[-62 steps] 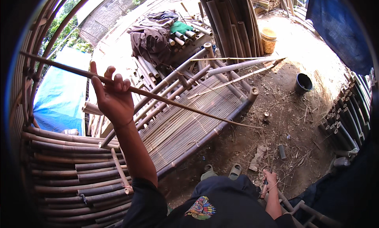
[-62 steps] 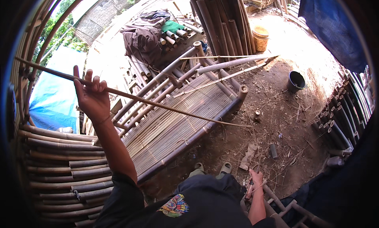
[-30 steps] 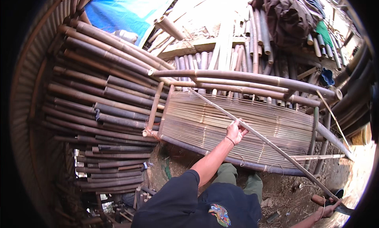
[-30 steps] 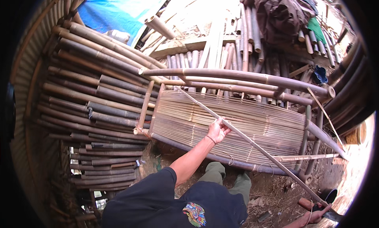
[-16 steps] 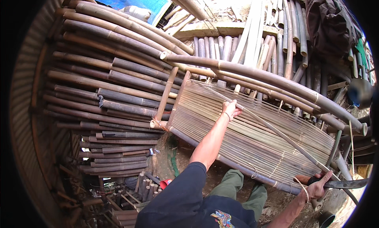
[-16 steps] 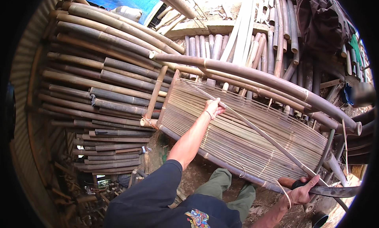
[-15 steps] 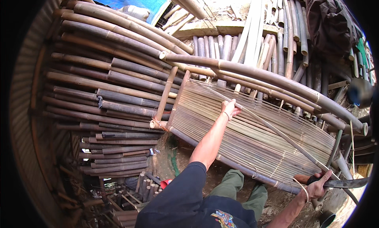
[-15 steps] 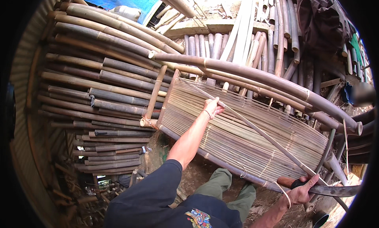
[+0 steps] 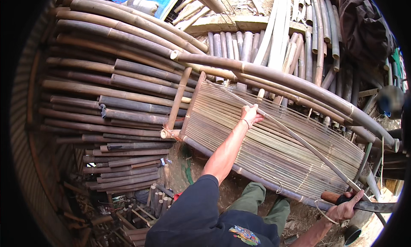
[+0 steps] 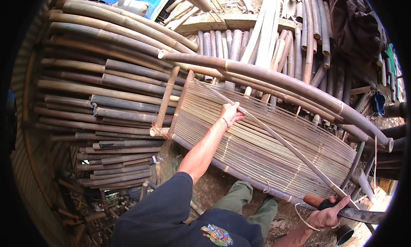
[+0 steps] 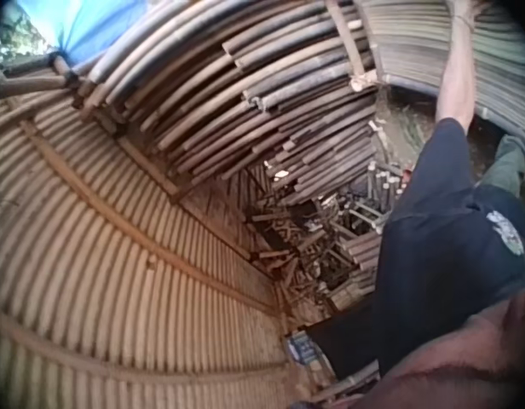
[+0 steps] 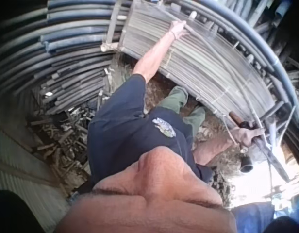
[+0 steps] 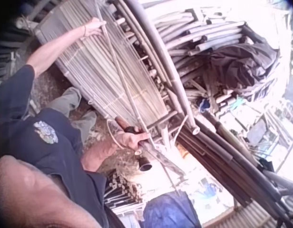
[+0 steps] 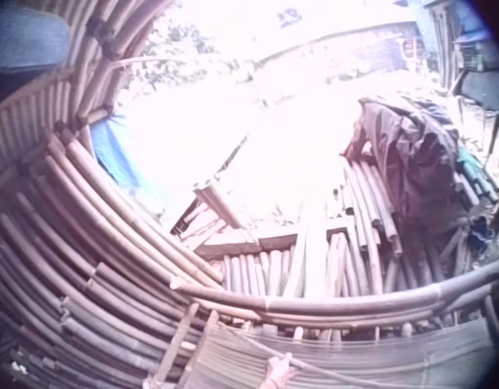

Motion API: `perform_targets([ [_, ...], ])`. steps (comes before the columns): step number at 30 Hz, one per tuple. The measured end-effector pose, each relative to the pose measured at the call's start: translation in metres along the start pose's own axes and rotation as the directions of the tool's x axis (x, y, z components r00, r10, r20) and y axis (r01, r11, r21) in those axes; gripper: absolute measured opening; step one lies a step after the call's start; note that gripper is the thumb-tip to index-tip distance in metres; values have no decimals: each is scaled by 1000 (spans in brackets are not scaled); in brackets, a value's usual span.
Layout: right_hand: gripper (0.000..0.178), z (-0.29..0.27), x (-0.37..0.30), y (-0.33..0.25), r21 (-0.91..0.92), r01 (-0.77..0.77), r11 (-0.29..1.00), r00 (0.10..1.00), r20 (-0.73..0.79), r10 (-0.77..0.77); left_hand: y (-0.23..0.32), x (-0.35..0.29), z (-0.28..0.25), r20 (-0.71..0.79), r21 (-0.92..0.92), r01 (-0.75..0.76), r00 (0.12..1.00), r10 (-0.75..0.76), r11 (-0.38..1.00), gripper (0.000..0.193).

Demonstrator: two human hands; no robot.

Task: The person uses a large knife to split long bamboo poles into thin strips. They hold the bamboo with one hand and strike it with the knife to separate the material, then place the finished strips onto a bamboo rack.

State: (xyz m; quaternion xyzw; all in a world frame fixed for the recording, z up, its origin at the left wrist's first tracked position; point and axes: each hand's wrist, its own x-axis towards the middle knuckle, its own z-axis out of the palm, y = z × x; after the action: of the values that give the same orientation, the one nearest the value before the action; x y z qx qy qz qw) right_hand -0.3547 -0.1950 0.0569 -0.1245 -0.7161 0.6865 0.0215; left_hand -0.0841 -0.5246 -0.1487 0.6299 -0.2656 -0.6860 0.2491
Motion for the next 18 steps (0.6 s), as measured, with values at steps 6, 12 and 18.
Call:
perform_targets([
  [6,25,14,-4,7,37,20,999,999,24,-21,6,4,-13,-61,-5,-100,993,99,995,27],
  [12,21,26,-11,6,8,-35,999,990,140,33,8,13,-12,-82,96,-96,991,104,991,39],
  [18,21,49,-3,54,22,-105,994,979,180,99,9,-129,148,820,439,-898,386,422,-33,55],
])
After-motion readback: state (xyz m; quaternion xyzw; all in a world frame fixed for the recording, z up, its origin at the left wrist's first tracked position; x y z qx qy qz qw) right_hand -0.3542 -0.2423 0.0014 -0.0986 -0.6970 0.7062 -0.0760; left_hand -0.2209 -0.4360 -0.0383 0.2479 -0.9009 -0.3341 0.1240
